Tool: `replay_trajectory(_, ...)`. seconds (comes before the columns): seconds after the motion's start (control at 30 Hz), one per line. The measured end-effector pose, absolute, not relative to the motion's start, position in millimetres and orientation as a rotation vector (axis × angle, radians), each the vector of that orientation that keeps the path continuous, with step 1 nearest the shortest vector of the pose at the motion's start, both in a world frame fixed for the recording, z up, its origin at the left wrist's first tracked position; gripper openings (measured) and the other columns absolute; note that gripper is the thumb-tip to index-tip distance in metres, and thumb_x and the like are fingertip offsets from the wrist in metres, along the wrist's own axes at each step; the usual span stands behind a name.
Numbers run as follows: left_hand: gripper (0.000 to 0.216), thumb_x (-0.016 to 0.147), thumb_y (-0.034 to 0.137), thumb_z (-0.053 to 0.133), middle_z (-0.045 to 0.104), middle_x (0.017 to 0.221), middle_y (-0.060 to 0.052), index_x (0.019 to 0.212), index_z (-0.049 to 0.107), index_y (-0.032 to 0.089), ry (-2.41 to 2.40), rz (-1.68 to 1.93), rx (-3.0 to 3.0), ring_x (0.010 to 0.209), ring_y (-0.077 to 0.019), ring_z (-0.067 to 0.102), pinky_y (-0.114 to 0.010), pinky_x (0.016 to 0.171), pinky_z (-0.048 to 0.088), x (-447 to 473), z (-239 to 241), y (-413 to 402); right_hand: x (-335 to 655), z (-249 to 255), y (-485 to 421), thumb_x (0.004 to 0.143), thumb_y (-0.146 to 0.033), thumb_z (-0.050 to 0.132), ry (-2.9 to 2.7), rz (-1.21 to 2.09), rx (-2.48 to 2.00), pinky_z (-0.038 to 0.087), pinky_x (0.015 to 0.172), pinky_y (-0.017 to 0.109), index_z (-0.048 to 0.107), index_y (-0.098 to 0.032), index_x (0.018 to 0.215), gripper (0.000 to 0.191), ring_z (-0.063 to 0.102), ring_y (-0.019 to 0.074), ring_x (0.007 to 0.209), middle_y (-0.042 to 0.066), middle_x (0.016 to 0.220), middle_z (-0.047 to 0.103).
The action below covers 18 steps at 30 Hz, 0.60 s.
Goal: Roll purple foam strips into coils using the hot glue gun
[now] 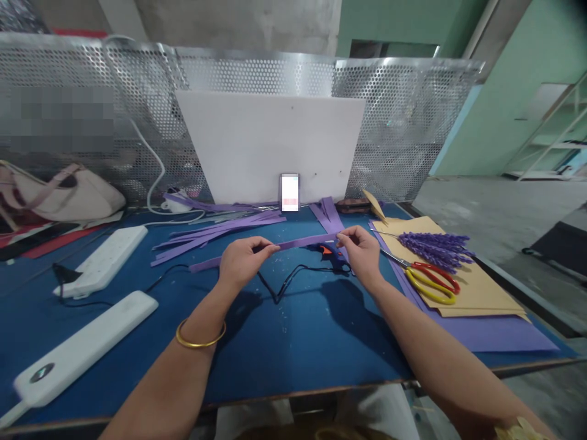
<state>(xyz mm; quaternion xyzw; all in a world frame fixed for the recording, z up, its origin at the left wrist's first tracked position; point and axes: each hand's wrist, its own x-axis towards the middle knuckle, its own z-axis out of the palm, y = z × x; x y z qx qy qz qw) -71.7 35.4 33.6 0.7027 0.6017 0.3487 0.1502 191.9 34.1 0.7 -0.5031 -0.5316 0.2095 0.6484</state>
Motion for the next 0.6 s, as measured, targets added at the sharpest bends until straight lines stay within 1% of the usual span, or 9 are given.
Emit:
replay_trajectory(0.17, 0.037, 0.077, 0.059, 0.065, 0.066, 0.062, 0.001, 0.077, 0.077, 0.025, 1.709, 1.020, 2.021, 0.059, -0.0164, 0.055, -0.028, 0.056, 0.035, -79.8, 34.1, 41.0, 197.4, 0.6, 39.2, 0.077, -0.034, 0.067, -1.176, 0.485, -1.149, 0.045, 0.063, 0.029, 0.062, -0.021, 0.073, 0.015, 0.061, 0.0166, 0.060, -0.002, 0.059, 0.063)
replay_trajectory(0.23, 0.036, 0.076, 0.058, 0.065, 0.068, 0.063, 0.000, 0.078, 0.078, 0.025, 1.700, 0.999, 2.027, 0.060, -0.0169, 0.057, -0.028, 0.056, 0.036, -82.9, 33.1, 44.2, 200.1, -0.5, 41.9, 0.077, -0.035, 0.067, -1.177, 0.487, -1.167, 0.046, 0.063, 0.030, 0.062, -0.021, 0.073, 0.015, 0.061, 0.0168, 0.060, -0.002, 0.060, 0.064)
replay_trajectory(0.33, 0.035, 0.076, 0.056, 0.067, 0.073, 0.071, -0.001, 0.083, 0.078, 0.025, 1.711, 0.961, 2.033, 0.068, -0.0191, 0.063, -0.028, 0.059, 0.039, -87.9, 33.5, 47.8, 203.7, -2.9, 45.9, 0.076, -0.036, 0.068, -1.180, 0.489, -1.198, 0.046, 0.065, 0.030, 0.062, -0.021, 0.073, 0.016, 0.062, 0.0171, 0.060, -0.002, 0.060, 0.065)
replay_trajectory(0.47, 0.033, 0.076, 0.053, 0.068, 0.077, 0.083, -0.003, 0.089, 0.078, 0.025, 1.723, 0.929, 2.045, 0.079, -0.0216, 0.068, -0.030, 0.068, 0.044, -94.1, 39.2, 47.0, 206.4, -6.7, 50.1, 0.076, -0.036, 0.068, -1.177, 0.501, -1.223, 0.047, 0.066, 0.031, 0.062, -0.021, 0.072, 0.017, 0.063, 0.0178, 0.060, -0.002, 0.059, 0.064)
replay_trajectory(0.6, 0.029, 0.079, 0.046, 0.064, 0.077, 0.081, -0.002, 0.091, 0.078, 0.024, 1.691, 0.919, 2.056, 0.076, -0.0215, 0.068, -0.030, 0.068, 0.045, -97.4, 46.1, 44.8, 205.9, -10.9, 52.4, 0.077, -0.037, 0.067, -1.165, 0.507, -1.226, 0.046, 0.064, 0.030, 0.062, -0.020, 0.071, 0.018, 0.062, 0.0172, 0.060, -0.002, 0.058, 0.063)
